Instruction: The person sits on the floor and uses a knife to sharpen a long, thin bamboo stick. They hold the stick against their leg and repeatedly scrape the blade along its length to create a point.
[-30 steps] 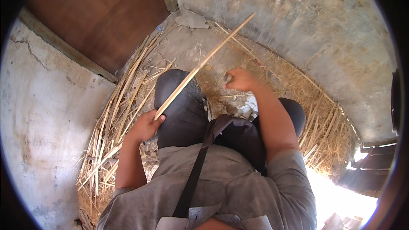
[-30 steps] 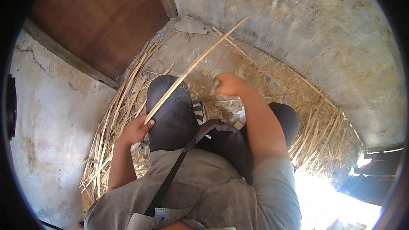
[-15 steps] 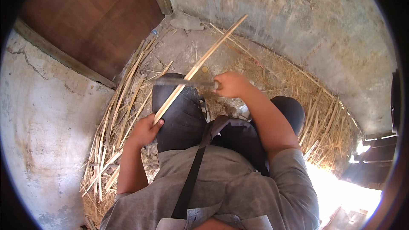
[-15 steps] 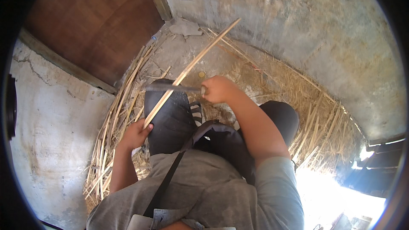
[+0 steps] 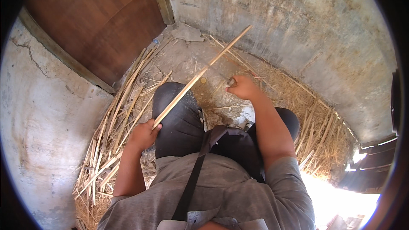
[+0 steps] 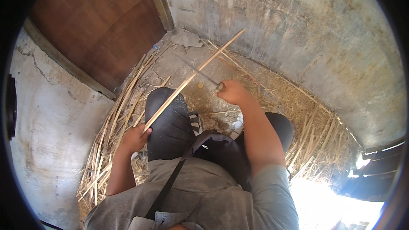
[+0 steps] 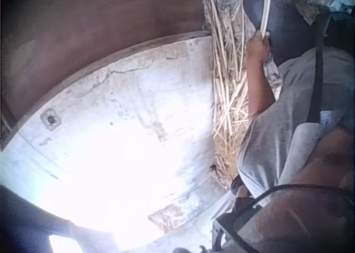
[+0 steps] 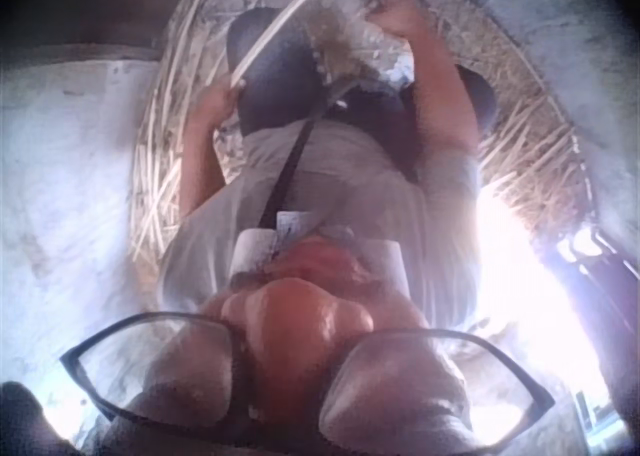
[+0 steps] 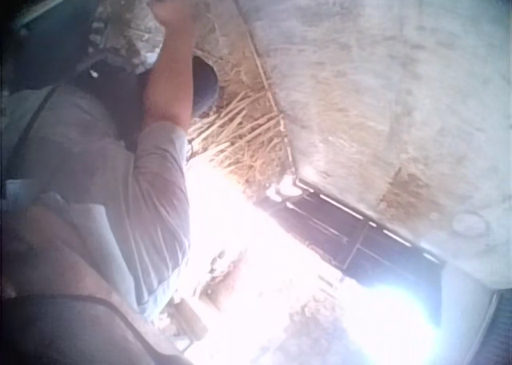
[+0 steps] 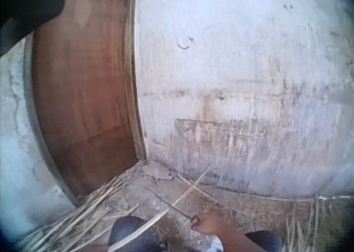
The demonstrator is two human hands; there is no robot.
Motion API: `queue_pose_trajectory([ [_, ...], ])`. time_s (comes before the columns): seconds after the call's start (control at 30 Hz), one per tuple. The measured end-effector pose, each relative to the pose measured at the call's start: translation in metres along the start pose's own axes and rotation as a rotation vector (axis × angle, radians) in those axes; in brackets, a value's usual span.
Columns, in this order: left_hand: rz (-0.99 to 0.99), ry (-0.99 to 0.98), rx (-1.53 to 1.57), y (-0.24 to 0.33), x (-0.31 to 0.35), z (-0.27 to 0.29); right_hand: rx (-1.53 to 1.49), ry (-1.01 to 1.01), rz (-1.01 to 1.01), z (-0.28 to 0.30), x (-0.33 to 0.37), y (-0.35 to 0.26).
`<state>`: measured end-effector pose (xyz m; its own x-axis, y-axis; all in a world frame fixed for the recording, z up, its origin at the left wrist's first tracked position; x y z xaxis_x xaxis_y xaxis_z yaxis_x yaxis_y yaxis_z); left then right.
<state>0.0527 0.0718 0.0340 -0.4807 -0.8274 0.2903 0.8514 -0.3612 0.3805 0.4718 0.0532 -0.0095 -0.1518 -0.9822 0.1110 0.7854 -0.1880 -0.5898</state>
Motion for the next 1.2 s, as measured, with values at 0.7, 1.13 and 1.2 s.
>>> queue_pose_trajectory([
  [0.7,0.006,-0.043,0.031,0.008,-0.004,0.005,0.171,-0.099,0.203,-0.016,0.009,-0.042],
  [1.13,-0.059,-0.049,0.174,-0.005,-0.018,0.000,-0.219,-0.087,-0.206,0.006,-0.002,0.019],
  [1.2,-0.011,-0.037,0.121,-0.001,-0.012,0.002,0.029,-0.047,-0.033,-0.002,0.002,-0.001],
])
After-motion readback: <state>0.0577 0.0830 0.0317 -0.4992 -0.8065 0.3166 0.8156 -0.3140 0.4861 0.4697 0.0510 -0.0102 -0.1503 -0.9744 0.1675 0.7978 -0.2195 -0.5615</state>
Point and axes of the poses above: each hand's wrist, its own x-axis away from the middle knuckle, its own z-axis out of the back of the hand, y = z × x, the point moved 5 cm from there along -x, towards the middle knuckle, and after that the axes turned 2 degrees about -y, right-handed, at the moved point
